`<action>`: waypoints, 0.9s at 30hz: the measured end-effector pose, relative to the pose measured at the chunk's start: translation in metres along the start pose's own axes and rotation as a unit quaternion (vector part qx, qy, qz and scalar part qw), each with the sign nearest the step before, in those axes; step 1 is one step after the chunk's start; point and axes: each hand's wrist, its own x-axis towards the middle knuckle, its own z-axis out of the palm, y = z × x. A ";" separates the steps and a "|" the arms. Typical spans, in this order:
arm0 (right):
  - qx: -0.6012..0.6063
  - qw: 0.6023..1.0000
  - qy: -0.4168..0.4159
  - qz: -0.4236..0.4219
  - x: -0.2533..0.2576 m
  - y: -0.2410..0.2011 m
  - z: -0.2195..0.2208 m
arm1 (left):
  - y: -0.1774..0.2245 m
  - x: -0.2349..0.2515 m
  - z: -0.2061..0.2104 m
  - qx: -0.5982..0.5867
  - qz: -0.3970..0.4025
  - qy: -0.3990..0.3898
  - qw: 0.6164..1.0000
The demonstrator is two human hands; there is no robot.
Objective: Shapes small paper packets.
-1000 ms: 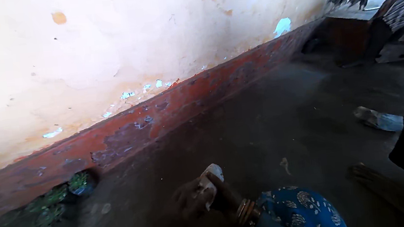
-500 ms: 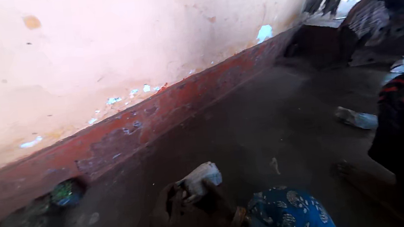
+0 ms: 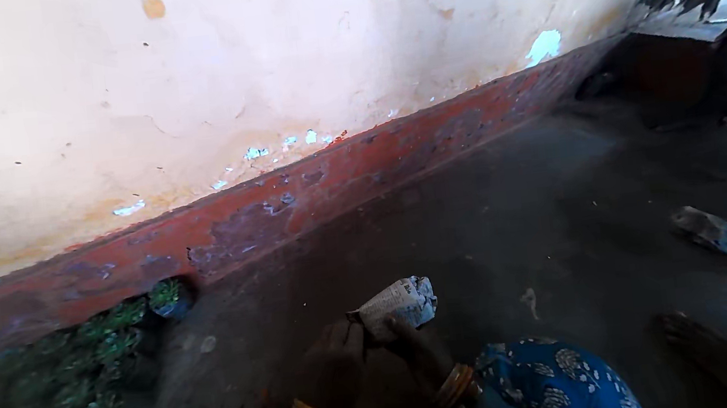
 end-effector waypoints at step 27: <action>0.280 0.926 -0.055 -0.245 0.150 0.080 -0.034 | -0.034 0.010 0.028 -0.543 -0.070 0.128 0.827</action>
